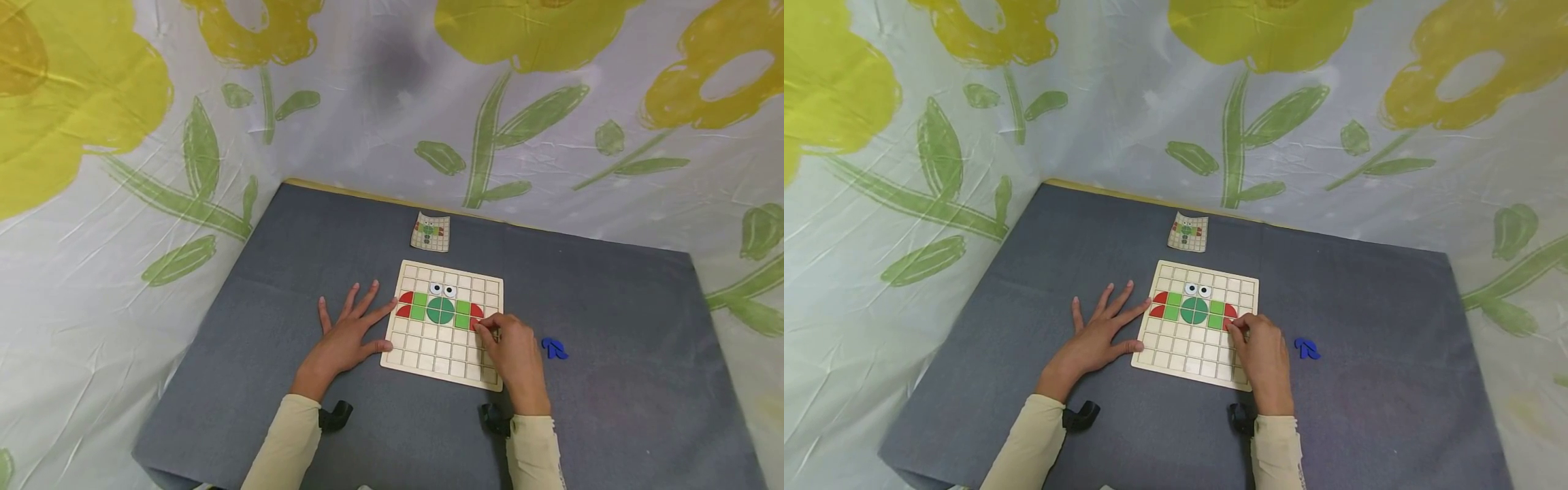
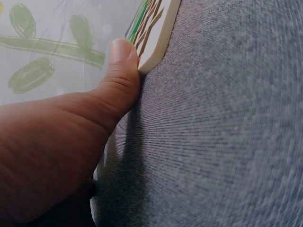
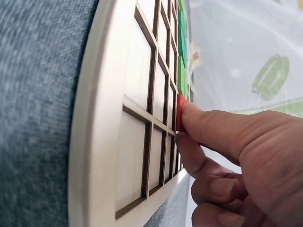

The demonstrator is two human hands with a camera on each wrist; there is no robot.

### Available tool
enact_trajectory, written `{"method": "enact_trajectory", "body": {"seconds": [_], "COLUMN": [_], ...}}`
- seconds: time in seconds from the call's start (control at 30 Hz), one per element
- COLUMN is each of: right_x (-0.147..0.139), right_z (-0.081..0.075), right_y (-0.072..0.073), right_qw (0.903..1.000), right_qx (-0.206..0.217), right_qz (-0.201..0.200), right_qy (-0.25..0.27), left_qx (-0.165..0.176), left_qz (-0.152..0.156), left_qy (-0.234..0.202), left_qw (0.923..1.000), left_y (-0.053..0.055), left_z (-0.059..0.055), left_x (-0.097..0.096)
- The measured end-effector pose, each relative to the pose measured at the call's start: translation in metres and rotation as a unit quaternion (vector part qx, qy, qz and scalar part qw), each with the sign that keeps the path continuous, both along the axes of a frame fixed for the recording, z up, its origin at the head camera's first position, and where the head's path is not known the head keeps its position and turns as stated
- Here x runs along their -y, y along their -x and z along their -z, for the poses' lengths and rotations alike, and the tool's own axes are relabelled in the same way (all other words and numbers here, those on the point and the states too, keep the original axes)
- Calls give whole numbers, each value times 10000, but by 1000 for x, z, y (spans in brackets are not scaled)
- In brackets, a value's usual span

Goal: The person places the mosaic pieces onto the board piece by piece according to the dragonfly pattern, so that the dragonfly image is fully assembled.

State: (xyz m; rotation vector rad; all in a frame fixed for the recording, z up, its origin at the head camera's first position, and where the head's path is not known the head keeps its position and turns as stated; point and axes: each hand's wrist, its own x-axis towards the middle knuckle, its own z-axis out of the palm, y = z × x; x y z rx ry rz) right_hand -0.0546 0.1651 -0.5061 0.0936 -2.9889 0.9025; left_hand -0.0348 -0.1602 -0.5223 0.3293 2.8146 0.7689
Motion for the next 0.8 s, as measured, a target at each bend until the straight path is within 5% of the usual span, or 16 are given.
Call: {"method": "enact_trajectory", "body": {"seconds": [0.3, 0.53, 0.8], "right_x": [3, -3, -27], "right_z": [0, 1, 0], "right_y": [-2, -6, -10], "right_qw": [9999, 9995, 9972], "right_qx": [-37, -254, -615], "right_qz": [49, 2, 411], "right_qy": [-160, 199, 80], "left_qx": [-4, 27, 41], "left_qz": [14, 14, 13], "left_qy": [-14, -34, -63], "left_qw": [10000, 10000, 10000], "left_y": [0, 0, 1], "left_z": [-1, 1, 1], "left_x": [2, 2, 1]}}
